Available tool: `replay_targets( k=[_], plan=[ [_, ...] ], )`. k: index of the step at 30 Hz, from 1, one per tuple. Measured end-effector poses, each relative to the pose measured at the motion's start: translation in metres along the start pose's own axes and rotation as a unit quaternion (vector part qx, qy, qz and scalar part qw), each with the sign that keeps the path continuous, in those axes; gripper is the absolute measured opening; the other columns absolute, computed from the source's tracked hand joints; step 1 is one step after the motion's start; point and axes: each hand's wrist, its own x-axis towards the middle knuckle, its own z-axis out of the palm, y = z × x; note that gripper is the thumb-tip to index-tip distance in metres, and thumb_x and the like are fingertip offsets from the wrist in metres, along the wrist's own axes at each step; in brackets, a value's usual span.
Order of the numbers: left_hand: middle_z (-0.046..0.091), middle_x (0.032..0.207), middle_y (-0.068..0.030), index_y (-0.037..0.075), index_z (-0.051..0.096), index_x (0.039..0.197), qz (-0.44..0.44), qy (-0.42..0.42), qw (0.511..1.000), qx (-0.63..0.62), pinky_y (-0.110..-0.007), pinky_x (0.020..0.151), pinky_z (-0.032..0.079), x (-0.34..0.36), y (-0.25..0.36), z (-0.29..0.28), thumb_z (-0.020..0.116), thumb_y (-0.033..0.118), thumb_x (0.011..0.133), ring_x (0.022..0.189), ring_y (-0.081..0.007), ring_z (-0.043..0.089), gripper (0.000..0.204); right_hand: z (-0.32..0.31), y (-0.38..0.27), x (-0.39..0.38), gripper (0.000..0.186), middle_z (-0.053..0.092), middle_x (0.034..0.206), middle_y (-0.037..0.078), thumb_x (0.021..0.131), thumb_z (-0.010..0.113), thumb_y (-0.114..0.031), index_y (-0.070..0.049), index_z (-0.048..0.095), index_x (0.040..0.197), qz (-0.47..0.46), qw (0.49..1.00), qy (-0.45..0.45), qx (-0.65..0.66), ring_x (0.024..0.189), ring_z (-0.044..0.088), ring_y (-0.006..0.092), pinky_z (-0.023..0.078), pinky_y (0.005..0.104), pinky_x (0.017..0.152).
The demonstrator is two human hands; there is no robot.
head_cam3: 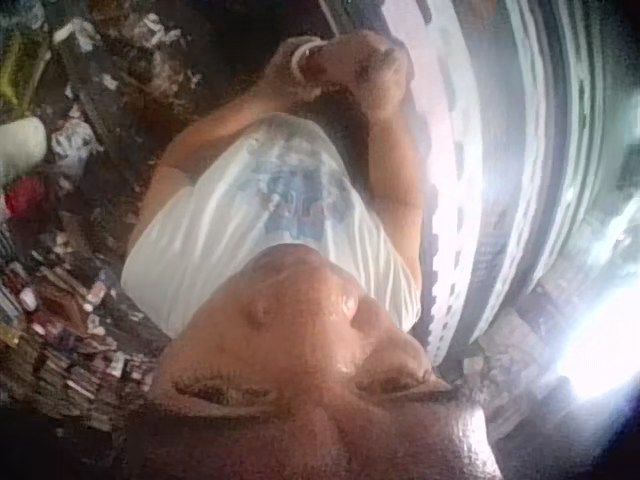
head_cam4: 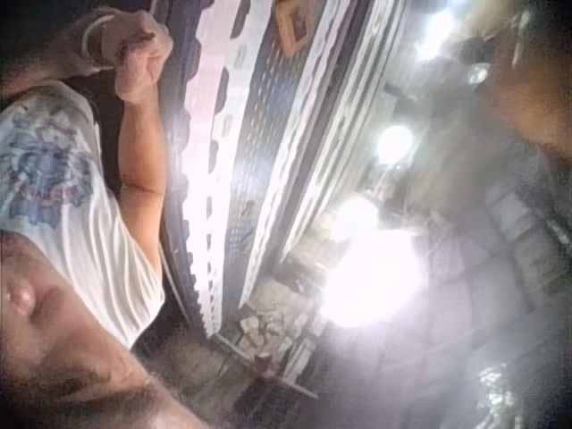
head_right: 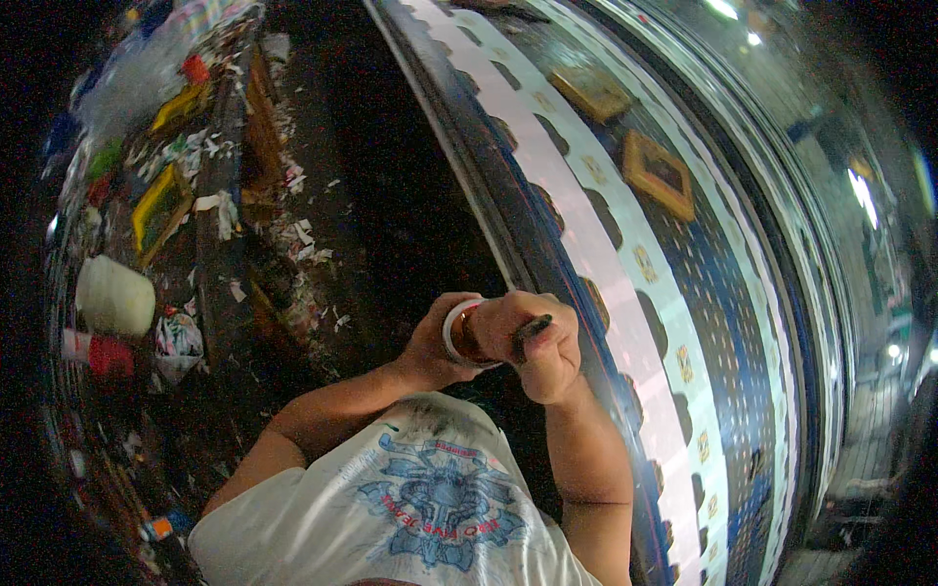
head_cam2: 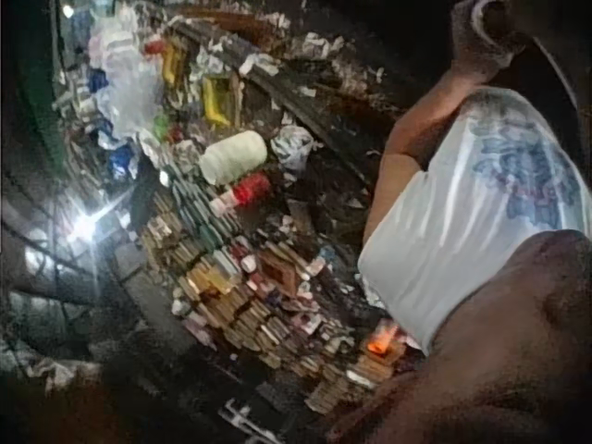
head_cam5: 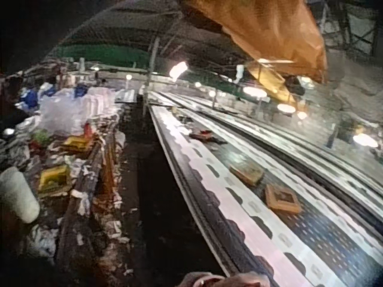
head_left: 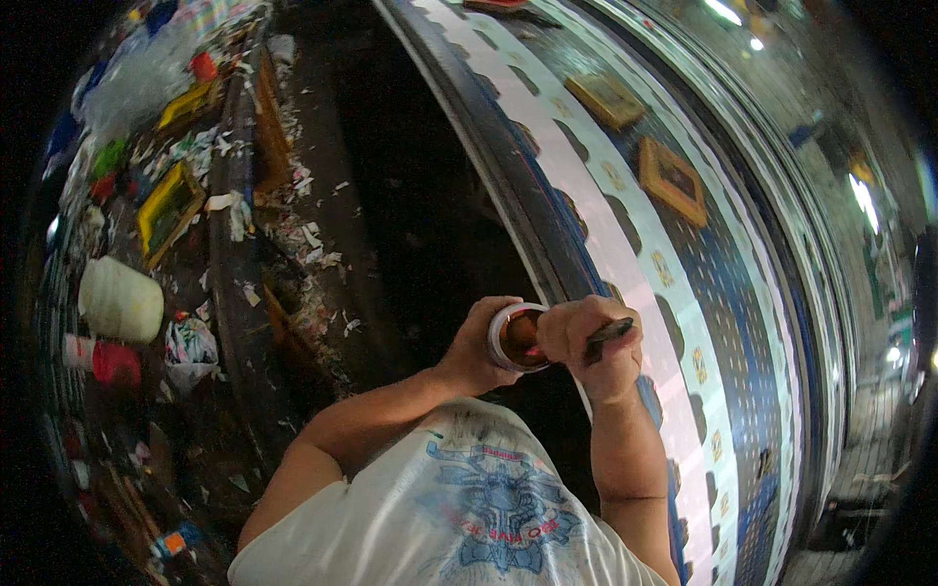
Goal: The person mixes paint in a small container using a stick, adds more paint from a bottle, and stirs again. The person then pours the mixed paint into a larger container and continues stirring.
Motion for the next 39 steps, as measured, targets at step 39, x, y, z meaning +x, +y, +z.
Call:
replay_targets(
  k=[39],
  plan=[
    [0.058, 0.148, -0.0149, 0.009, 0.045, 0.154, -0.010, 0.647, 0.693, 0.317, -0.044, 0.121, 0.050, -0.003, 0.027, -0.194, 0.104, 0.005, 0.065, 0.141, -0.0324, 0.062, 0.107, 0.209, 0.205, 0.291, 0.071, 0.055, 0.065, 0.006, 0.107, 0.059, -0.071, -0.005, 0.060, 0.082, 0.036, 0.769, -0.455, 0.448, 0.059, 0.054, 0.0225, 0.042, 0.0411, 0.055]
  ],
)
